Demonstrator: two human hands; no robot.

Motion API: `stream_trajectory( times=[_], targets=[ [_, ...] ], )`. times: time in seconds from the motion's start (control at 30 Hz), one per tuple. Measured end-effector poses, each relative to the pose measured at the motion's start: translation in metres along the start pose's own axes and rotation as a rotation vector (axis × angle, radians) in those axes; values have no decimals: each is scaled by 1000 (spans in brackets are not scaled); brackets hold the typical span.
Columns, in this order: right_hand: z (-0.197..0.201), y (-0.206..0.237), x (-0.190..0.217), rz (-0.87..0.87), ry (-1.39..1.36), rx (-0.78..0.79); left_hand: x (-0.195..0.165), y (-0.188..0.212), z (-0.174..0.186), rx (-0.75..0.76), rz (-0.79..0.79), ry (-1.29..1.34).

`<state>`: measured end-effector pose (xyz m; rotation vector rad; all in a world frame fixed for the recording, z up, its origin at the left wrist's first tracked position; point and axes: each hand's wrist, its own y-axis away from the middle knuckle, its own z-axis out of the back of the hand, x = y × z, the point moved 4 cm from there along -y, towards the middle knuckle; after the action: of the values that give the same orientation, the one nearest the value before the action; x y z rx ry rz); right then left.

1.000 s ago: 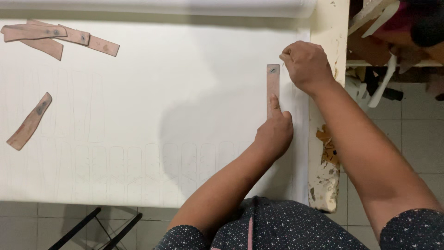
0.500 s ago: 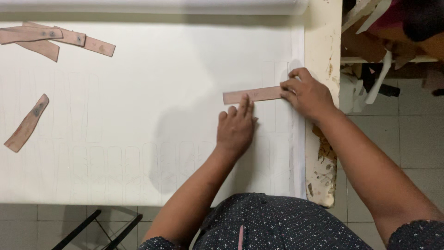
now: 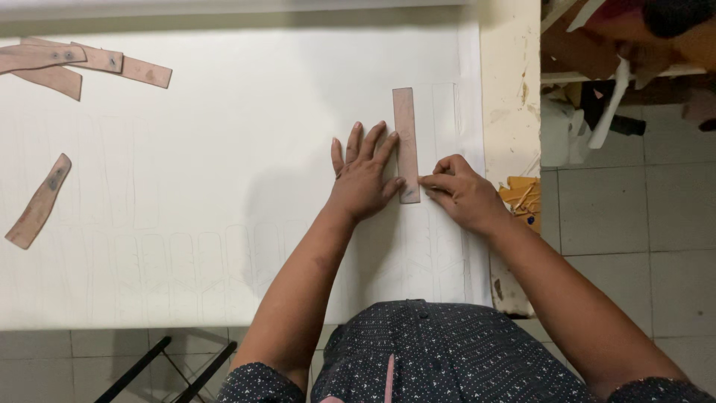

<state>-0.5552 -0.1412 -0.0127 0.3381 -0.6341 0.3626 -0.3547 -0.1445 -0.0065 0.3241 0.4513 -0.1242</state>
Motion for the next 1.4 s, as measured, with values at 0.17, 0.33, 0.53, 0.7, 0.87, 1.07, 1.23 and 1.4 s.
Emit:
stream_trajectory(
  times=[0.17, 0.33, 0.53, 0.7, 0.87, 1.07, 1.23, 1.4],
  targets=[
    [-1, -3, 0, -93, 21, 65, 4, 1, 1, 1, -17, 54],
    [0, -3, 0, -85, 27, 63, 5, -1, 0, -14, -32, 53],
    [-1, -1, -3, -65, -28, 32, 5, -1, -1, -2, 13, 50],
    [-2, 0, -3, -59, -21, 25, 5, -3, -4, -1, 23, 29],
    [-2, 0, 0, -109, 38, 51, 5, -5, -9, -36, 3, 21],
    [-1, 3, 5, -76, 131, 32, 6, 1, -14, -33, -46, -73],
    [-4, 4, 9, -11, 181, -27, 2, 7, -9, -39, -144, -92],
    [-6, 5, 5, -1, 184, -40, 0, 7, -5, -3, -123, -100]
  ],
)
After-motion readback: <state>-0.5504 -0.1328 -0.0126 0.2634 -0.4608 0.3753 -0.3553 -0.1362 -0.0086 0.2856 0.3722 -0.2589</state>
